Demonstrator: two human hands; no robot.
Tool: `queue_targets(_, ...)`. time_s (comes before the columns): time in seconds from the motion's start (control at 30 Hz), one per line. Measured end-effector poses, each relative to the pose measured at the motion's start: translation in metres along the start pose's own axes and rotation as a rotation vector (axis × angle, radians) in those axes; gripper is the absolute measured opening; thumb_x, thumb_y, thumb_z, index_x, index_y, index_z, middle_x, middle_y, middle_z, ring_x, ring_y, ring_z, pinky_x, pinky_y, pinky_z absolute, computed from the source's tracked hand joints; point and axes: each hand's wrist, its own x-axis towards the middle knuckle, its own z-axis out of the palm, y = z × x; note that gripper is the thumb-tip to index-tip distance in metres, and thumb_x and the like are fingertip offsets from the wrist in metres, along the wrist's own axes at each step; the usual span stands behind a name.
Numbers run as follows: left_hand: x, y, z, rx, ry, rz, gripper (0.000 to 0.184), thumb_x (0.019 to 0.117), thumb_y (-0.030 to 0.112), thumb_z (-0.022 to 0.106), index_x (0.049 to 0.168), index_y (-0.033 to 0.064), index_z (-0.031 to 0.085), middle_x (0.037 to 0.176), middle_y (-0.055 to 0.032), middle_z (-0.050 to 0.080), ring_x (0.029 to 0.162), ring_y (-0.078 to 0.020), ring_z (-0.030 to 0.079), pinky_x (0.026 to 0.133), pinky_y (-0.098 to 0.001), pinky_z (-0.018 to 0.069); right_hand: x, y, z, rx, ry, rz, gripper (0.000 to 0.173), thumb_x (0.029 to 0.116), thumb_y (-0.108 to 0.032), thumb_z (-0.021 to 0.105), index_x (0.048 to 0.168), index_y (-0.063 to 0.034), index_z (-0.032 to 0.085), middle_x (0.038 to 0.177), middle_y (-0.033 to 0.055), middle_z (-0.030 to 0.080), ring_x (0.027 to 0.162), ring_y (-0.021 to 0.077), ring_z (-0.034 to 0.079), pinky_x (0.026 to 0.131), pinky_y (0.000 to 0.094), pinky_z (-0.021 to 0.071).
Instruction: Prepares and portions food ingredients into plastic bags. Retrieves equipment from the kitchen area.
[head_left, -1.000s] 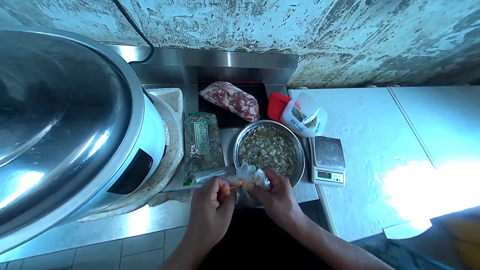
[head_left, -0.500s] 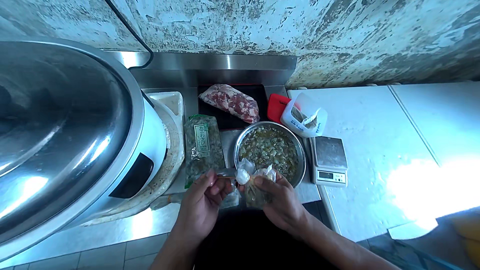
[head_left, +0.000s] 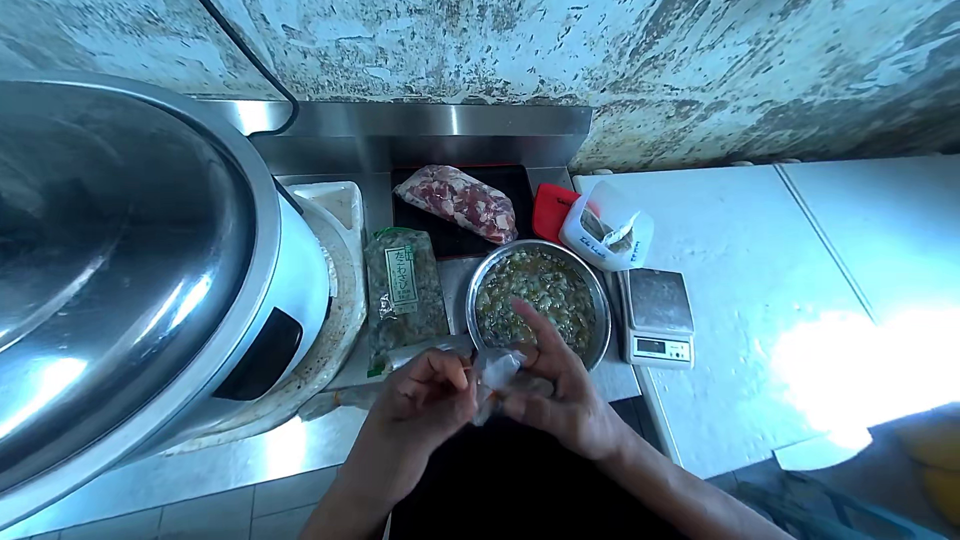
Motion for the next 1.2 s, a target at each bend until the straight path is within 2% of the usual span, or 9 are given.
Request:
queue_targets(0.03, -0.002, -0.002, 0.001, 0.058, -0.025, 0.015, 0.012, 0.095, 0.016, 0.072, 0.105, 0.0119, 0.067, 0.099, -0.0022, 0.066, 0.09, -0.0086, 0.064, 0.08, -0.0247, 0.0555, 0.0, 0.001, -0.001, 0.014, 0.009, 0.011, 0.056, 0.0987, -0.021, 0.067, 0.149, -0.0057, 0.048, 0.105, 0.0079, 0.073, 0.093, 0.0136, 0.071, 0.084, 0.0322, 0.0604)
queue_targets(0.07, -0.003, -0.004, 0.001, 0.075, -0.041, 0.026, 0.012, 0.0949, 0.016, 0.073, 0.104, 0.012, 0.066, 0.098, -0.002, 0.066, 0.089, -0.0085, 0.064, 0.079, -0.0243, 0.0554, 0.001, 0.001, 0.001, -0.015, 0.051, 0.015, 0.031, 0.1014, -0.018, 0.061, 0.129, -0.0025, 0.065, 0.094, 0.0042, 0.073, 0.081, 0.0083, 0.067, 0.073, 0.0266, 0.0579)
queue_targets(0.1, -0.004, -0.006, 0.001, 0.07, -0.042, 0.036, 0.011, 0.0945, 0.016, 0.073, 0.102, 0.0125, 0.066, 0.098, -0.0015, 0.066, 0.089, -0.0084, 0.064, 0.079, -0.0243, 0.0554, 0.001, 0.001, 0.003, -0.063, 0.086, 0.026, 0.02, 0.1034, -0.016, 0.057, 0.111, -0.0032, 0.071, 0.085, 0.0006, 0.071, 0.073, 0.0047, 0.064, 0.067, 0.023, 0.0549)
queue_targets(0.17, -0.005, -0.009, 0.001, 0.027, 0.001, 0.038, 0.009, 0.0939, 0.017, 0.074, 0.098, 0.0138, 0.066, 0.095, 0.0, 0.066, 0.087, -0.0077, 0.064, 0.078, -0.024, 0.055, 0.0, 0.001, 0.007, -0.11, 0.156, 0.01, 0.02, 0.1044, -0.014, 0.054, 0.098, -0.0048, 0.071, 0.077, -0.0018, 0.066, 0.068, 0.0026, 0.061, 0.062, 0.0207, 0.0522)
queue_targets(0.4, -0.007, -0.011, 0.006, 0.117, -0.019, 0.091, 0.012, 0.095, 0.021, 0.073, 0.09, 0.0125, 0.065, 0.1, -0.0009, 0.064, 0.093, -0.0086, 0.062, 0.079, -0.0232, 0.0544, -0.006, -0.001, 0.014, -0.245, 0.182, -0.25, 0.017, 0.1058, -0.013, 0.055, 0.107, -0.0018, 0.067, 0.084, 0.0007, 0.067, 0.07, 0.0001, 0.061, 0.064, 0.0168, 0.0531)
queue_targets(0.63, -0.014, 0.0, 0.018, 0.435, 0.062, 0.022, 0.028, 0.0925, 0.037, 0.076, 0.096, 0.012, 0.064, 0.101, -0.0011, 0.066, 0.094, -0.0106, 0.066, 0.081, -0.0257, 0.058, -0.005, -0.002, 0.018, -0.452, 0.167, -0.347, 0.021, 0.1062, -0.018, 0.054, 0.106, -0.003, 0.069, 0.093, 0.0046, 0.07, 0.081, 0.0049, 0.065, 0.073, 0.0213, 0.0571)
queue_targets(0.73, -0.016, 0.001, 0.021, 0.653, 0.072, 0.06, 0.024, 0.0951, 0.025, 0.069, 0.111, 0.0089, 0.063, 0.102, 0.0001, 0.069, 0.094, -0.0118, 0.069, 0.083, -0.0298, 0.0616, -0.005, -0.004, 0.02, -0.467, 0.185, -0.298, 0.019, 0.1051, -0.017, 0.055, 0.104, -0.0035, 0.069, 0.087, 0.0022, 0.069, 0.072, 0.0019, 0.062, 0.066, 0.0185, 0.0547)
queue_targets(0.9, -0.015, -0.001, 0.019, 0.905, 0.097, 0.11, 0.019, 0.0984, 0.02, 0.062, 0.113, 0.0084, 0.064, 0.1, 0.0047, 0.07, 0.089, -0.005, 0.069, 0.08, -0.024, 0.0615, -0.008, -0.006, 0.027, -0.31, 0.263, -0.116, 0.016, 0.1042, -0.011, 0.054, 0.1, -0.0047, 0.068, 0.071, -0.0032, 0.061, 0.061, 0.0, 0.055, 0.055, 0.0165, 0.0478)
queue_targets(1.2, -0.016, -0.009, 0.012, 0.735, 0.09, 0.091, 0.017, 0.0994, 0.02, 0.064, 0.113, 0.009, 0.063, 0.102, 0.0015, 0.071, 0.09, -0.0101, 0.07, 0.079, -0.0276, 0.0625, -0.002, -0.003, 0.032, -0.058, 0.448, 0.142, 0.021, 0.0996, -0.009, 0.053, 0.087, -0.0039, 0.07, 0.072, 0.0053, 0.066, 0.064, 0.0124, 0.064, 0.059, 0.0282, 0.0541)
